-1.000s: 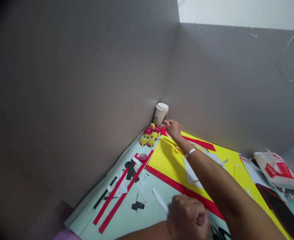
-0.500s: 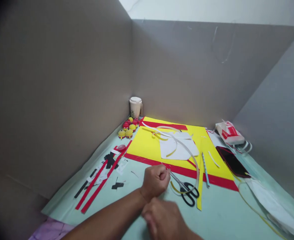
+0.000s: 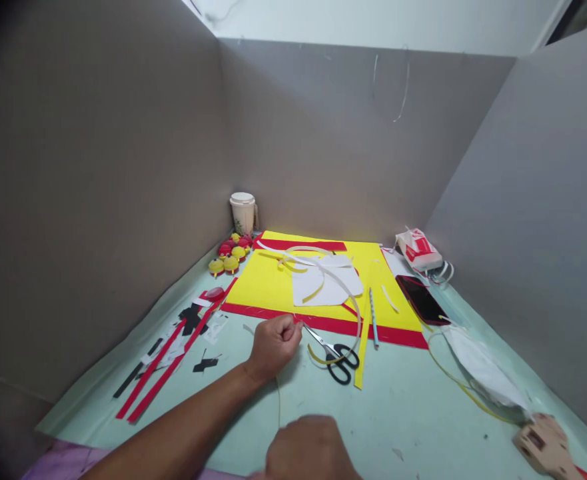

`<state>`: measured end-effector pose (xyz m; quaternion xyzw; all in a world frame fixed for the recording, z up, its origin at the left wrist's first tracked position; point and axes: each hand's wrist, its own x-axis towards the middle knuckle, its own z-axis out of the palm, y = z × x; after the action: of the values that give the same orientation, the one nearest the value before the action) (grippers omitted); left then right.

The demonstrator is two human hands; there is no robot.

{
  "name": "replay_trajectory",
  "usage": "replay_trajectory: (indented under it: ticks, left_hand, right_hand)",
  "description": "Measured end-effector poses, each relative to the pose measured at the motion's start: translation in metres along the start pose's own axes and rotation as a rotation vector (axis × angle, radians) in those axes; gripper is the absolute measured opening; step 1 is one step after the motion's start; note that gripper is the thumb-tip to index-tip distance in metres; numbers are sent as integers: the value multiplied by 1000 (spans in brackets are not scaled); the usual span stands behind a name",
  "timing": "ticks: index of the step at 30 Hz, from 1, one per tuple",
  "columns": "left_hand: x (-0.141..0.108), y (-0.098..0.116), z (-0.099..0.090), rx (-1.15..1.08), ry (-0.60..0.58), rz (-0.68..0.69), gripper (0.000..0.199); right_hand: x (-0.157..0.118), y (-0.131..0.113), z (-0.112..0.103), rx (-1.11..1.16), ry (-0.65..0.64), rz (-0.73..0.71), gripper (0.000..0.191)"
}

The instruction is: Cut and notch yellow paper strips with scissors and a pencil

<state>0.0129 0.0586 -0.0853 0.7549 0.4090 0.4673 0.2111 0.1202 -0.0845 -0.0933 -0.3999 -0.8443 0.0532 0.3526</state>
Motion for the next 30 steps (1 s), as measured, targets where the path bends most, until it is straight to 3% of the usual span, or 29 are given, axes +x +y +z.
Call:
replay_trajectory:
  ticks: [3,6,10,14,16,18,23,30]
  left_hand:
    - [1,-1,1,-4,-10,-31,39]
    - [2,-2,1,-3,-16,-73,39]
    - [3,-3,2,0,-32,-113,39]
    - [3,-3,2,7,-36,-129,39]
    - [3,-3,1,7,-40,-133,38]
    - [3,-2,1,3,-46,-138,39]
    - [6,-2,-1,-26,-55,-173,39]
    - [11,-3,-1,-65,-28,-205,41]
  right_hand:
    - [10,21,-9,-88,136,80,51]
    - [10,32,-5,-110,162,114,50]
    - [8,35,5,-49,31,145,43]
    - [9,30,4,96,-212,230,15]
    - [10,28,1,125,-272,223,20]
    - [11,26,0,131,-294,206,26]
    - [12,23,-1,89,-304,233,14]
    - [15,27,-5,70,-229,211,29]
